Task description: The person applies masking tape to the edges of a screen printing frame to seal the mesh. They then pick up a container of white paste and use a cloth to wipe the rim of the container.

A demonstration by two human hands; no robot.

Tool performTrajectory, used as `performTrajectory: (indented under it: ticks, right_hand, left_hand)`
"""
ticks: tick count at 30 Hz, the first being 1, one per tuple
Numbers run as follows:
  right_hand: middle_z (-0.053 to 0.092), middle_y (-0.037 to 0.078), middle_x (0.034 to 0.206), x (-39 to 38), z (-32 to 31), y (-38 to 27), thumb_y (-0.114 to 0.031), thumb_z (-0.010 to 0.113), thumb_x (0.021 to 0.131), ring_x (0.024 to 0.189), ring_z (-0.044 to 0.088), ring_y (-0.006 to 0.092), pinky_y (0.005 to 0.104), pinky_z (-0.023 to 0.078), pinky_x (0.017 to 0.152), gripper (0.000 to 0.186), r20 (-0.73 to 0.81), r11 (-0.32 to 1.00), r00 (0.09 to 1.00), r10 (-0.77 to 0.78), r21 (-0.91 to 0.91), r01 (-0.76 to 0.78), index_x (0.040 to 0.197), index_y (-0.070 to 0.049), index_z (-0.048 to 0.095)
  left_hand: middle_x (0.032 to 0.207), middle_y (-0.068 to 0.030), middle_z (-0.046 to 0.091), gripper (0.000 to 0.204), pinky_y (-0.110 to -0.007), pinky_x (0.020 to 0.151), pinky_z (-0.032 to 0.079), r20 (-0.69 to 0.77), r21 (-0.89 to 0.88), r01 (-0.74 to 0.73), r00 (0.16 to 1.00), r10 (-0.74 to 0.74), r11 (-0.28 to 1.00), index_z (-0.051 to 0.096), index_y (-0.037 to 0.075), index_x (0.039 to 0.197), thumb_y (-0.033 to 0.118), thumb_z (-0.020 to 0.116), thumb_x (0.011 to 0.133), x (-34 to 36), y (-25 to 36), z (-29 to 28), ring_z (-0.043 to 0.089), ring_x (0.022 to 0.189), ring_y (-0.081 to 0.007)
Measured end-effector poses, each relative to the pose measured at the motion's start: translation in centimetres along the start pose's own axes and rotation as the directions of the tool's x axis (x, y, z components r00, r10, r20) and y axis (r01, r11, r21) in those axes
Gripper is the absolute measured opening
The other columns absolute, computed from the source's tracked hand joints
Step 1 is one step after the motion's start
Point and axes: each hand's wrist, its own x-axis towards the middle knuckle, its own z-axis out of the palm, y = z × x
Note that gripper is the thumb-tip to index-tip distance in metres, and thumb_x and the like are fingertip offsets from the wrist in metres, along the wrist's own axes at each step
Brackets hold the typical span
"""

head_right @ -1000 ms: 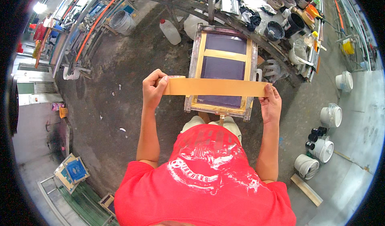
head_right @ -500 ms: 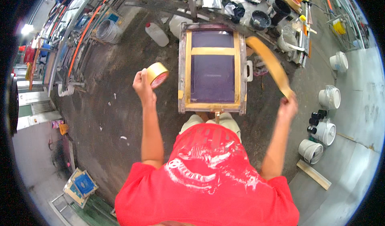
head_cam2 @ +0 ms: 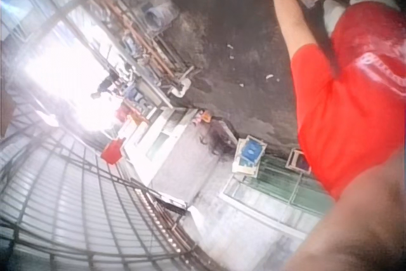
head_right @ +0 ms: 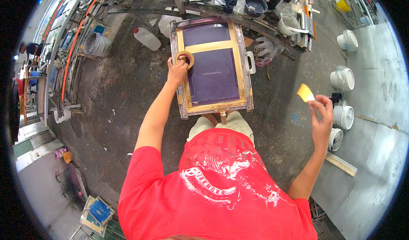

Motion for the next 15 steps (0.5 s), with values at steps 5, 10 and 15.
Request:
performTrajectory:
  ticks: [5, 10, 15]
  right_hand:
    - [0.057, 0.008, 0.090, -0.5, 1.1, -4.8, 0.002, 0.066, 0.078, 0.082, 0.057, 0.0215, 0.0324, 0.047, 0.074, 0.015, 0.163, 0.993, 0.982, -0.092, 0.083, 0.079, 0.092, -0.004, 0.069]
    - [0.059, 0.009, 0.087, 0.7, 5.9, -9.8, 0.004, 0.065, 0.078, 0.082, 0.059, 0.0241, 0.0332, 0.048, 0.073, 0.024, 0.366, 0.934, 0.888, -0.279, 0.318, 0.163, 0.098, -0.006, 0.069]
    - [0.063, 0.010, 0.092, 2.8, 7.2, -10.4, 0.005, 0.064, 0.081, 0.083, 0.063, 0.0231, 0.0320, 0.050, 0.074, 0.030, 0.273, 0.881, 0.882, -0.384, 0.395, 0.261, 0.108, -0.007, 0.068]
  left_hand:
    - [0.120, -0.0116, 0.059, 0.071, -0.051, 0.109, 0.028, -0.252, -0.619, -0.135, 0.967, -0.033, 0.774, 0.053, 0.008, 0.127, 0.039, 0.080, 0.068, -1.1, 5.0, -6.5, 0.051, 0.120, -0.0284]
    - [0.136, -0.0143, 0.051, 0.092, -0.059, 0.109, 0.022, -0.294, -0.915, -0.330, 0.940, 0.175, 0.232, 0.043, 0.011, 0.138, 0.052, 0.081, 0.065, -6.1, 15.6, -21.0, 0.046, 0.130, -0.0315]
    - [0.108, -0.0114, 0.067, 0.051, -0.046, 0.106, 0.034, -0.022, -0.988, -0.057, 0.973, 0.231, 0.142, 0.045, 0.008, 0.134, 0.020, 0.066, 0.089, -8.8, 17.3, -18.8, 0.060, 0.112, -0.0240]
